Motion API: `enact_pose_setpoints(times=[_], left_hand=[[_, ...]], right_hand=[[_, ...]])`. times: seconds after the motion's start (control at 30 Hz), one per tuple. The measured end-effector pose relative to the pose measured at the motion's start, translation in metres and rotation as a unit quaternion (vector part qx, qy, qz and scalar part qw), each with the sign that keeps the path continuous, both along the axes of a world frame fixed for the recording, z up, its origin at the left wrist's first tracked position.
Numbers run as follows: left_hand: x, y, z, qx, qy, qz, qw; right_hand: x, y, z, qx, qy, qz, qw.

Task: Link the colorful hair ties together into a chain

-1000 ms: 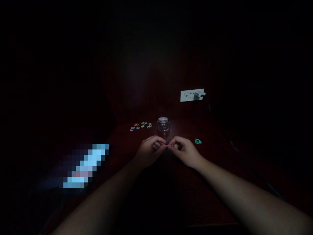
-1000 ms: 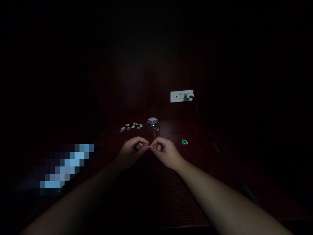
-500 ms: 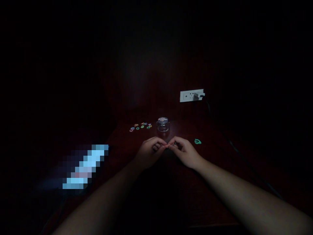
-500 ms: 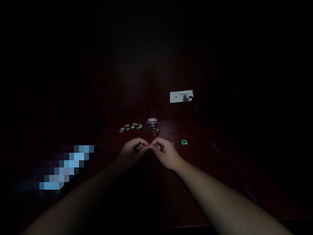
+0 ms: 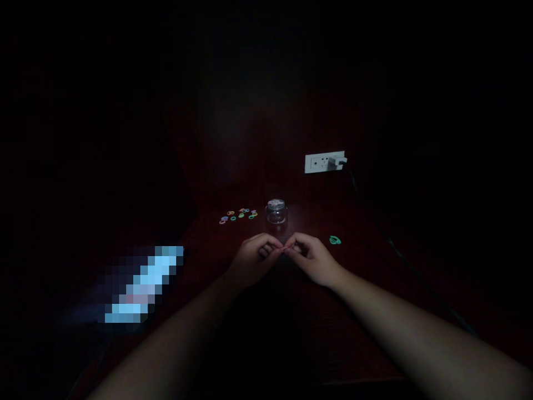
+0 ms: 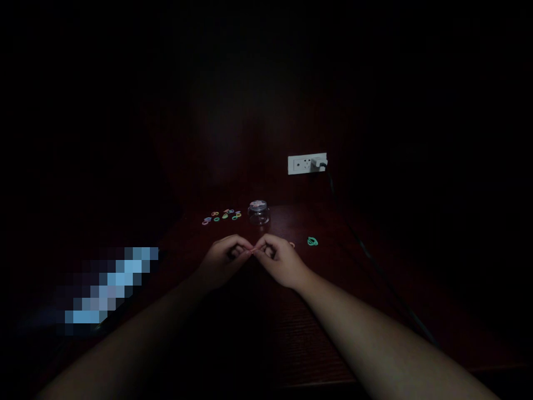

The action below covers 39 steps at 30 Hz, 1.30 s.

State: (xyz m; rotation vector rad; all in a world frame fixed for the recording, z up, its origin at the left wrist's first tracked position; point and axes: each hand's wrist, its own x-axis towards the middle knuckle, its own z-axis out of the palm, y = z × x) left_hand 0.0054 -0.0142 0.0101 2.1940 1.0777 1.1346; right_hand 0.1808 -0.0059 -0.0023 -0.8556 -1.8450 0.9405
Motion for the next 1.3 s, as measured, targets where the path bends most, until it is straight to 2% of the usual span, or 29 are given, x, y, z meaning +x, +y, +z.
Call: enact_pose_setpoints(times=[0.73,1.3], left_hand=[[-0.0014,-0.0009,-0.0007,-0.037,-0.009,-0.019,0.999],[-0.0012,-0.0004,-0.0017,-0.020,-0.006,-0.011,1.000]], right_hand=[[-0.0003,-0.0004,0.0000,-0.020,0.008,0.025,0.999],[-0.0012,0.0013,-0.0007,-0.007,-0.003,0.008,1.000]])
